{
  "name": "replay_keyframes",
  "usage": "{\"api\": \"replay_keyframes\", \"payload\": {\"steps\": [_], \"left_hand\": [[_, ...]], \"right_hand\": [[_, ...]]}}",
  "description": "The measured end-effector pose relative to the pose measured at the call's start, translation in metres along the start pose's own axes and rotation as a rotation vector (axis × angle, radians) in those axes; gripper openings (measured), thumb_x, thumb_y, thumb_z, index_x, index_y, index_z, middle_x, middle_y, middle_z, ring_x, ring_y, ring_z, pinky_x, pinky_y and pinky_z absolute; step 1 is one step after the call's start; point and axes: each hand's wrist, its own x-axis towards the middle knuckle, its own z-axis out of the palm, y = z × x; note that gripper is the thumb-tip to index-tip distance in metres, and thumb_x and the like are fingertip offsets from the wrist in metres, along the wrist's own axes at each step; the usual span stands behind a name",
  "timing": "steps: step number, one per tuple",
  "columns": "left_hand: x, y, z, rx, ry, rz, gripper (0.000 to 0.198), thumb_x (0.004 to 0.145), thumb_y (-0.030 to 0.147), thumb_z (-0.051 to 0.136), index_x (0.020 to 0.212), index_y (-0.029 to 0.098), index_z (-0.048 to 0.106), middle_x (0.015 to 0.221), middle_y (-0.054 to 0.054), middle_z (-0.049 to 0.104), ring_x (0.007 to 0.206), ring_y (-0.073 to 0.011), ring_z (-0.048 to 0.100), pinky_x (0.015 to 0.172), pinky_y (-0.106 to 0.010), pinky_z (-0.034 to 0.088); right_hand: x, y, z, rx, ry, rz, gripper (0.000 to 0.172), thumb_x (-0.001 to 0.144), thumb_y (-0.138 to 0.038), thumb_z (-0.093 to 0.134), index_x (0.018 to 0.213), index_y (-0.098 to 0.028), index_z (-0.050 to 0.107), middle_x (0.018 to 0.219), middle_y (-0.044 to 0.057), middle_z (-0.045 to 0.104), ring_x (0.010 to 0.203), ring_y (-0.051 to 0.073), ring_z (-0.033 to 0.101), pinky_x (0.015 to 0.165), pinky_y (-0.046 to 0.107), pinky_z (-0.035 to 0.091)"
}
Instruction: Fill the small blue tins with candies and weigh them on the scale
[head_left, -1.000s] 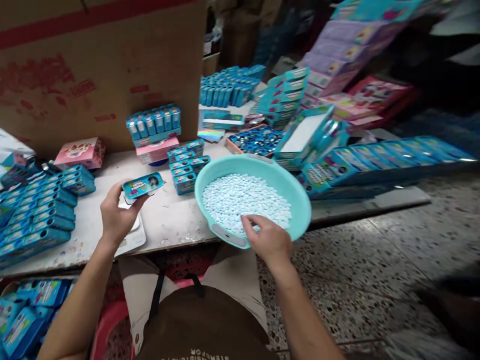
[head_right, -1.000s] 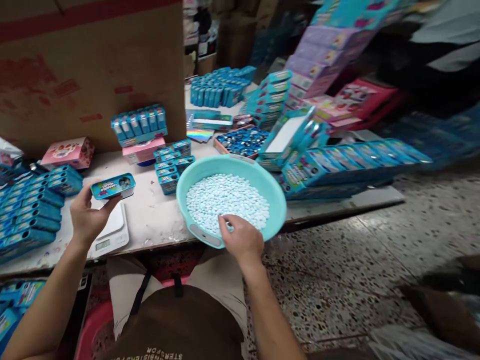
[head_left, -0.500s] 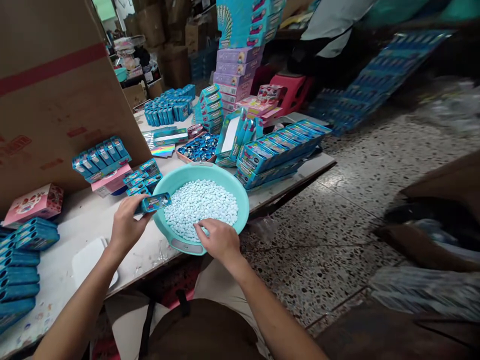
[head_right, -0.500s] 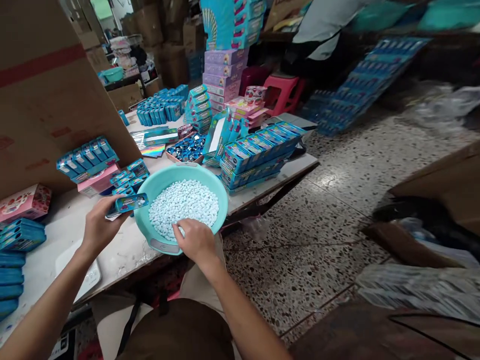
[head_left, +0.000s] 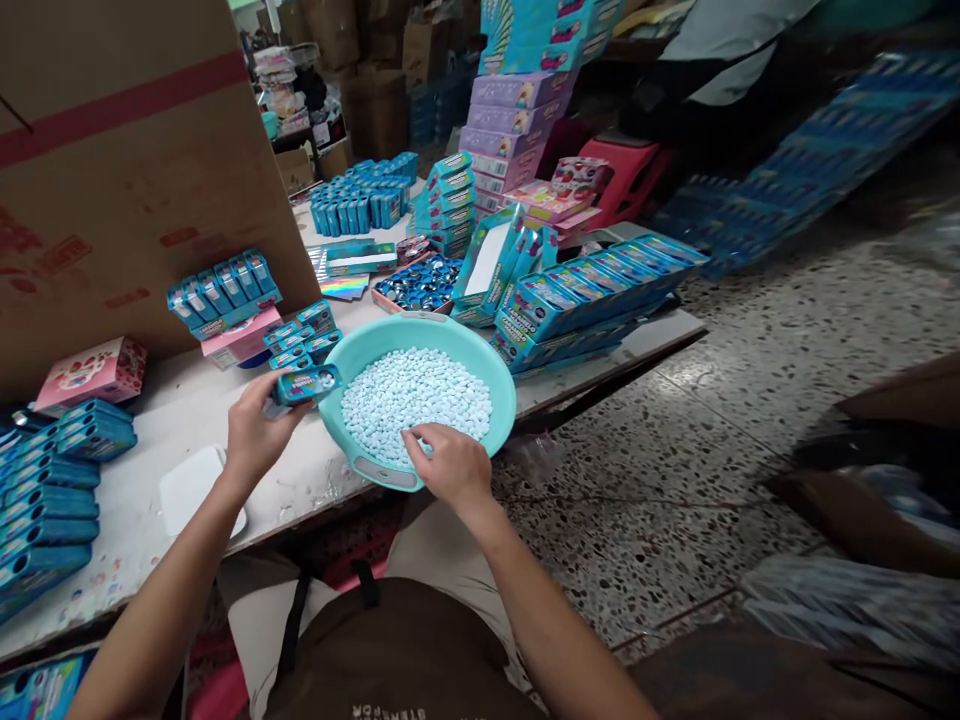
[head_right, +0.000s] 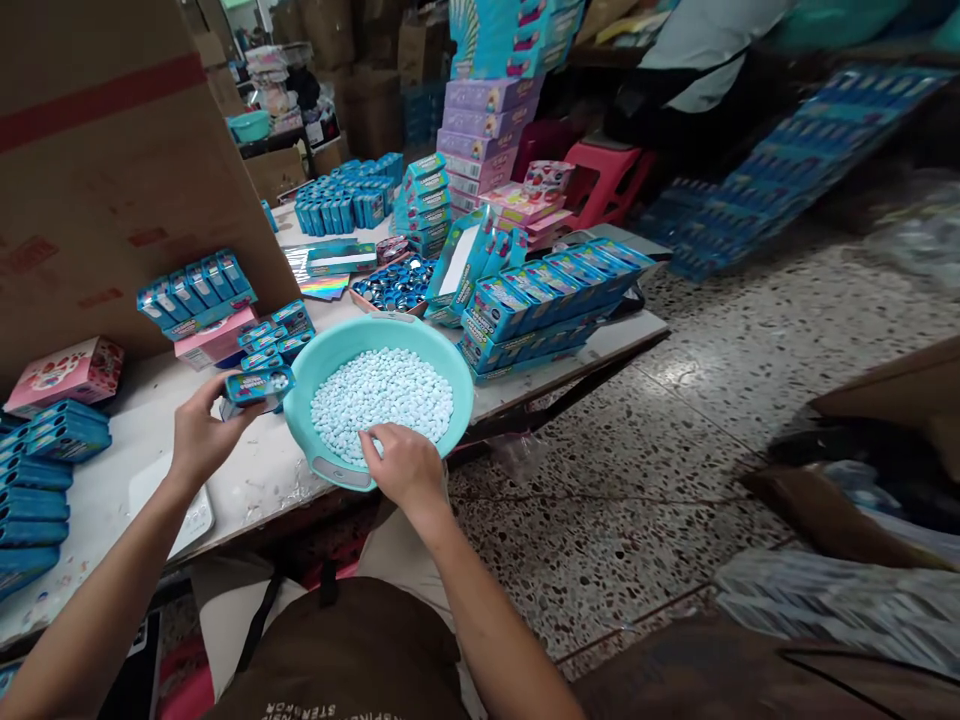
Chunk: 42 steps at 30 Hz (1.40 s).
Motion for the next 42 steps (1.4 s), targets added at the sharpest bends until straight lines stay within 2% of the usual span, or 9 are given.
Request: {"api": "replay_keyframes", "payload": {"steps": [4,8,13,17,23,27,30,33,42], "left_hand": [[-0.018,-0.039,-0.026,-0.307,0.116,-0.307,0.047,0.059,0.034,0.078,0.099,0.016,0.061,0.089,-0.003,0.067,0.081,-0.0171,0.062,0.077,-0.029,0.050],[-0.065,-0.092,-0.061,-0.415,0.359,-0.527,0.050,0.054,0.032,0.079,0.096,0.017,0.056,0.088,-0.001,0.064,0.081,-0.0144,0.061,0.079,-0.028,0.050],[-0.132,-0.142,-0.087,-0.403,0.490,-0.669,0.055,0.053,0.030,0.081,0.099,0.019,0.053,0.091,0.000,0.062,0.084,-0.0137,0.060,0.083,-0.027,0.048],[-0.158,-0.171,-0.092,-0.402,0.520,-0.704,0.057,0.052,0.031,0.082,0.098,0.019,0.052,0.088,0.001,0.059,0.081,-0.0127,0.059,0.081,-0.026,0.047],[-0.165,-0.188,-0.089,-0.431,0.465,-0.713,0.058,0.053,0.036,0.082,0.099,0.018,0.052,0.092,-0.002,0.061,0.086,-0.0161,0.059,0.083,-0.030,0.048],[-0.178,-0.195,-0.091,-0.466,0.439,-0.649,0.069,0.054,0.040,0.082,0.112,0.020,0.051,0.106,-0.006,0.061,0.100,-0.0191,0.059,0.091,-0.031,0.045],[-0.197,-0.204,-0.097,-0.415,0.565,-0.657,0.062,0.069,0.055,0.068,0.117,0.019,0.051,0.109,-0.009,0.062,0.106,-0.0186,0.059,0.096,-0.031,0.042],[-0.218,-0.212,-0.101,-0.277,0.745,-0.722,0.054,0.083,0.062,0.044,0.109,0.016,0.055,0.103,-0.011,0.065,0.103,-0.0176,0.061,0.096,-0.033,0.041],[-0.242,-0.224,-0.082,-0.313,0.892,-0.832,0.063,0.084,0.067,0.029,0.097,0.012,0.057,0.088,-0.013,0.068,0.088,-0.0177,0.065,0.087,-0.033,0.046]], "right_hand": [[-0.004,0.000,0.001,0.007,0.008,0.017,0.027,0.090,-0.033,0.049,0.078,-0.020,0.069,0.079,0.003,0.071,0.070,0.015,0.061,0.059,0.026,0.030],[-0.006,0.001,0.004,0.013,0.003,0.046,0.028,0.089,-0.034,0.049,0.080,-0.019,0.071,0.080,0.004,0.072,0.068,0.015,0.060,0.058,0.025,0.029],[-0.008,0.000,0.004,-0.001,-0.041,0.106,0.029,0.087,-0.036,0.050,0.080,-0.018,0.072,0.079,0.006,0.071,0.066,0.016,0.058,0.055,0.025,0.025],[-0.009,-0.003,0.004,-0.041,-0.088,0.183,0.029,0.085,-0.037,0.051,0.081,-0.018,0.073,0.079,0.007,0.071,0.064,0.016,0.055,0.054,0.026,0.021],[-0.010,-0.005,0.005,-0.107,-0.160,0.282,0.031,0.084,-0.039,0.052,0.085,-0.018,0.074,0.080,0.009,0.070,0.062,0.016,0.051,0.054,0.026,0.020],[-0.011,-0.006,0.006,-0.133,-0.170,0.323,0.030,0.082,-0.042,0.053,0.084,-0.020,0.074,0.077,0.008,0.068,0.058,0.016,0.047,0.054,0.026,0.022],[-0.013,-0.005,0.007,-0.149,-0.150,0.309,0.031,0.081,-0.043,0.054,0.084,-0.020,0.075,0.072,0.008,0.067,0.055,0.016,0.044,0.053,0.026,0.022],[-0.014,-0.002,0.009,-0.150,-0.125,0.277,0.031,0.080,-0.044,0.055,0.081,-0.020,0.075,0.068,0.008,0.066,0.052,0.015,0.041,0.051,0.026,0.021],[-0.014,0.002,0.010,-0.157,-0.134,0.282,0.032,0.080,-0.047,0.054,0.078,-0.021,0.074,0.063,0.006,0.063,0.048,0.014,0.038,0.050,0.028,0.021]]}}
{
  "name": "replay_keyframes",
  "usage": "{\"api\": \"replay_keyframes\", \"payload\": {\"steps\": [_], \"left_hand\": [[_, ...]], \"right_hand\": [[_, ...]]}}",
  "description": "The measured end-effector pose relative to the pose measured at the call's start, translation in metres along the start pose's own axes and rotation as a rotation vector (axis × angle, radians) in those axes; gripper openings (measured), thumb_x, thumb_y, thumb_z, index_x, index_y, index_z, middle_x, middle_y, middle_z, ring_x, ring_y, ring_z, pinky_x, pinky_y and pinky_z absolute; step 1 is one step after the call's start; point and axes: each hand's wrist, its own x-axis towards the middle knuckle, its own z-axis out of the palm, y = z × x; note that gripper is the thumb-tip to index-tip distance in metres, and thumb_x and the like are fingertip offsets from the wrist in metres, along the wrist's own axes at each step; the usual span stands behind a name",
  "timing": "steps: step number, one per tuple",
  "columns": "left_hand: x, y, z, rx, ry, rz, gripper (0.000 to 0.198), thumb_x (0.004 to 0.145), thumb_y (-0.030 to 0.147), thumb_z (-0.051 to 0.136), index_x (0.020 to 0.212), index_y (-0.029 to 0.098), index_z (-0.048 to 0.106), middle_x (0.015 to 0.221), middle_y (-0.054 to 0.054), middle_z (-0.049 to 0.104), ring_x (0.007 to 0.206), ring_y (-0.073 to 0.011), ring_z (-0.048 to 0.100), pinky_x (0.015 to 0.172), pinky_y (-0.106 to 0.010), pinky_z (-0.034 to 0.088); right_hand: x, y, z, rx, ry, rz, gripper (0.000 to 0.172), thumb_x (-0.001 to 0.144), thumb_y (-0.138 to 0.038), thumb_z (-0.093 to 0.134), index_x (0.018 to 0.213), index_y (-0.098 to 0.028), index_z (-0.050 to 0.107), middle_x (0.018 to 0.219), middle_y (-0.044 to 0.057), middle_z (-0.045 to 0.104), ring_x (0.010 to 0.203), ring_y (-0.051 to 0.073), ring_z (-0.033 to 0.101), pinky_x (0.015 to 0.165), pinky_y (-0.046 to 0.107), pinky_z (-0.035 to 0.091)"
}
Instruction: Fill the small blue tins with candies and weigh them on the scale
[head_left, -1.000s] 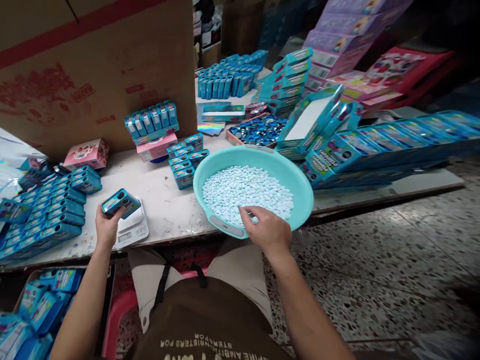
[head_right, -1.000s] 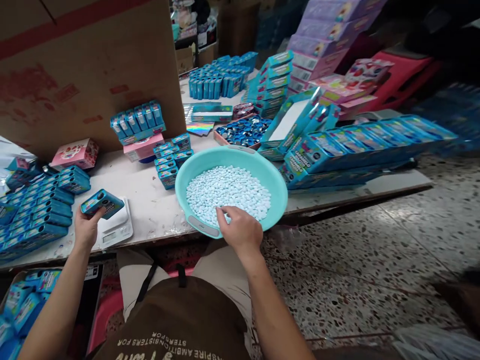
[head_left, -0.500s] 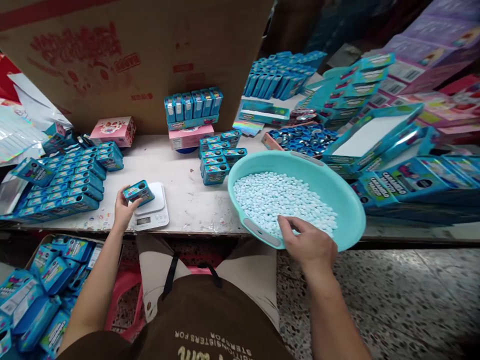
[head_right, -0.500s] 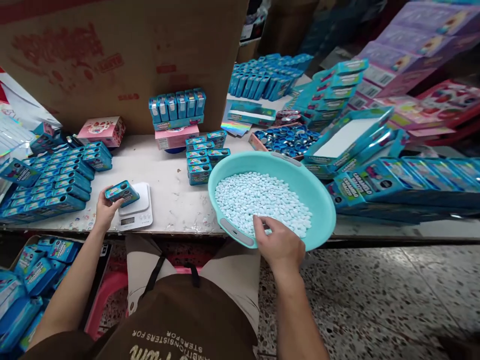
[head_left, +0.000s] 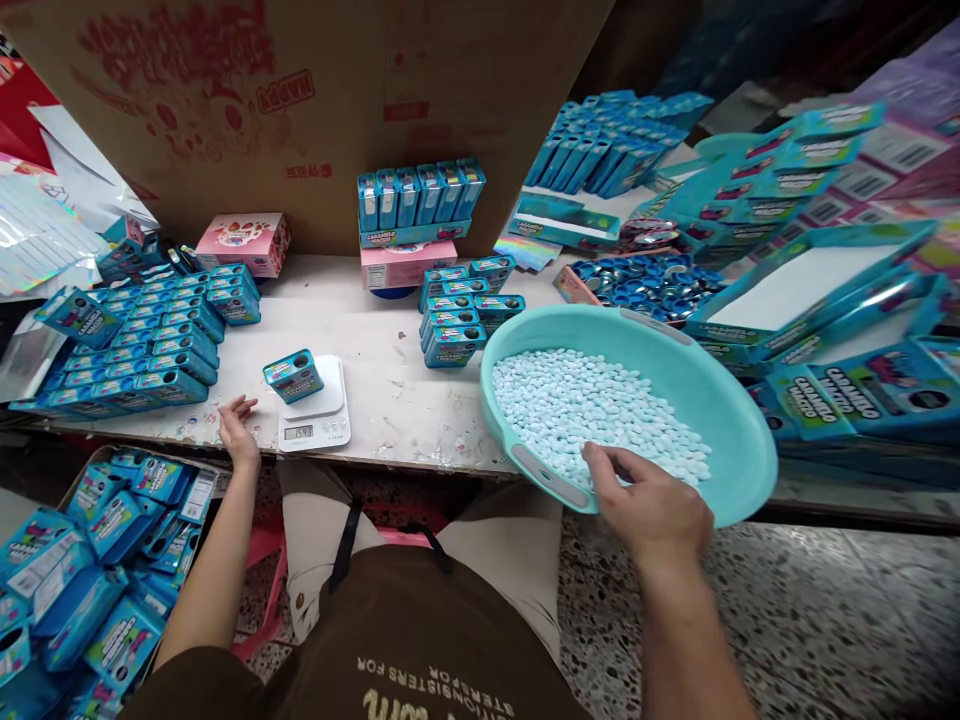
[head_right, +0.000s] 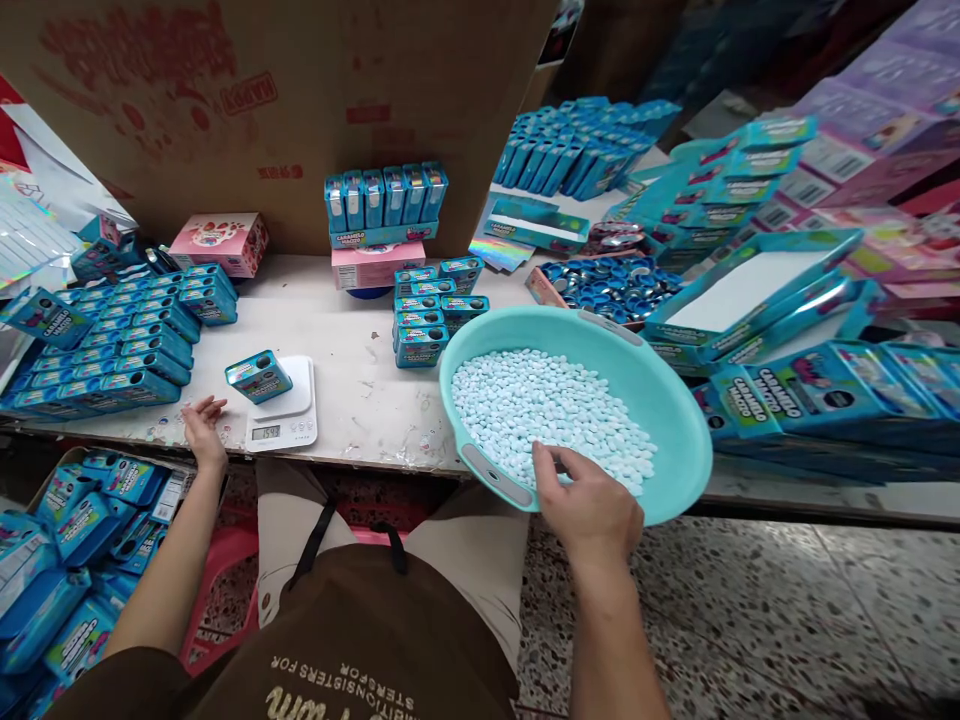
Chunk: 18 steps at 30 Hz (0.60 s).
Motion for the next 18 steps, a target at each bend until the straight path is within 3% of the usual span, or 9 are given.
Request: {"api": "replay_keyframes", "payload": {"steps": [7,18], "left_hand": [[0.0010,-0.0005,-0.0004,-0.088,0.061,-0.027,0.060,0.083,0.066,0.033,0.093,0.012,0.057,0.082,-0.011,0.066,0.085,-0.0174,0.066,0.088,-0.033,0.046],[-0.0048,0.0040,-0.0010,0.051,0.030,0.001,0.061,0.085,0.065,0.026,0.097,0.012,0.056,0.088,-0.013,0.065,0.089,-0.0196,0.065,0.085,-0.034,0.048]], "right_hand": [[0.0006,-0.0044,-0.0034,-0.021,-0.057,0.095,0.033,0.078,-0.048,0.055,0.081,-0.021,0.075,0.069,0.008,0.066,0.051,0.015,0.040,0.051,0.027,0.023],[0.0003,-0.0015,-0.0010,-0.037,-0.012,0.025,0.033,0.079,-0.048,0.054,0.080,-0.022,0.075,0.064,0.008,0.064,0.048,0.016,0.039,0.049,0.028,0.024]]}}
